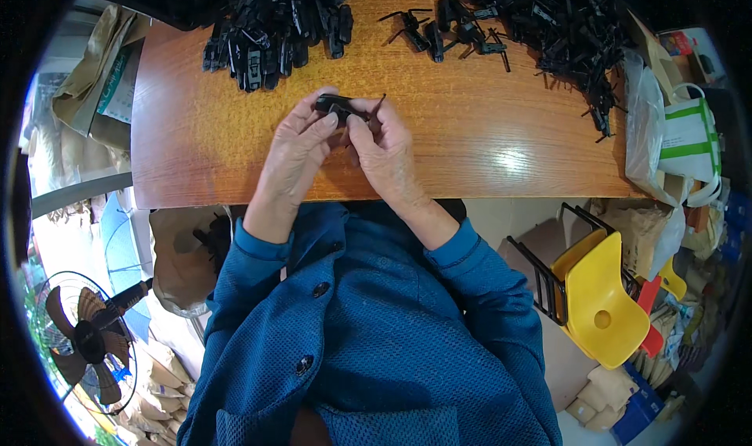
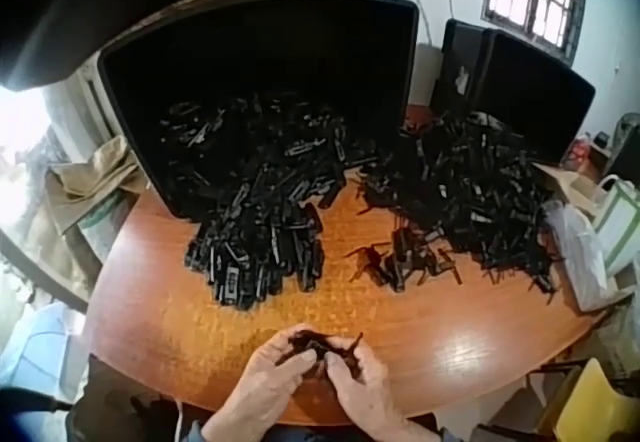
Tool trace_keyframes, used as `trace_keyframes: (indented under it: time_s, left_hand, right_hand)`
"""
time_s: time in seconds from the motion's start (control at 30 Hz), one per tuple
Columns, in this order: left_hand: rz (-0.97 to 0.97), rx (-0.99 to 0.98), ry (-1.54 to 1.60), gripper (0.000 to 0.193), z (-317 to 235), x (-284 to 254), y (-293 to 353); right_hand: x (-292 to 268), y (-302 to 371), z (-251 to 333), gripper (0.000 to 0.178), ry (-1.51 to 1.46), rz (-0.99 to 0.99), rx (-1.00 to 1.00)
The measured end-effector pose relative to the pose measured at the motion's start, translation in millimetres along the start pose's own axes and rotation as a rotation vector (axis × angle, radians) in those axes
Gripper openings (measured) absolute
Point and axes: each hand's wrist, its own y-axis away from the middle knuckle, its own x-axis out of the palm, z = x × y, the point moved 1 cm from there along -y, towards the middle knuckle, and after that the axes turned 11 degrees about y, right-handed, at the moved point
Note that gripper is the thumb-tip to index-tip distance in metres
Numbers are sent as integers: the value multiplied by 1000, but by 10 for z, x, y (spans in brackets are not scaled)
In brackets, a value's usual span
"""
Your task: Assembling small black plastic components at a workbench.
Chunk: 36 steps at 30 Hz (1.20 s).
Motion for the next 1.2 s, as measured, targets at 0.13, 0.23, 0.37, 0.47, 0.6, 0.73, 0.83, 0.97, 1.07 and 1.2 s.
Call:
trace_keyframes:
  time_s: [0.13,0.23,0.37,0.47,0.6,0.73,0.83,0.97,1.07,1.2]
  left_hand:
    - [-131,115,31,29,191,45,-109]
    - [-168,159,-73,28,180,84,-183]
    - [-135,115,-130,27,94,106,-301]
    - [-67,98,16,27,99,128,-390]
    - [-99,91,46,31,221,69,-479]
    - [-157,122,30,30,248,93,-545]
    - [-167,127,2,30,213,76,-581]
    - [-128,240,-41,28,129,144,-648]
    - [-75,249,-151,29,30,217,-657]
    - [-60,235,-192,27,-15,296,-696]
  right_hand:
    - [23,-75,-121,20,-18,-24,-21]
    - [-40,-141,-96,19,-78,-7,13]
    - [-117,-231,10,21,-161,72,74]
    - [-134,-340,26,20,-189,100,82]
    - [-108,-457,-150,17,-195,64,95]
    - [-146,-516,-179,20,-291,115,173]
    - [-181,-566,-151,23,-274,149,208]
    - [-186,-628,-52,26,-129,57,235]
    - [-268,-698,-108,30,0,-36,30]
    - [-386,-783,-66,29,65,152,80]
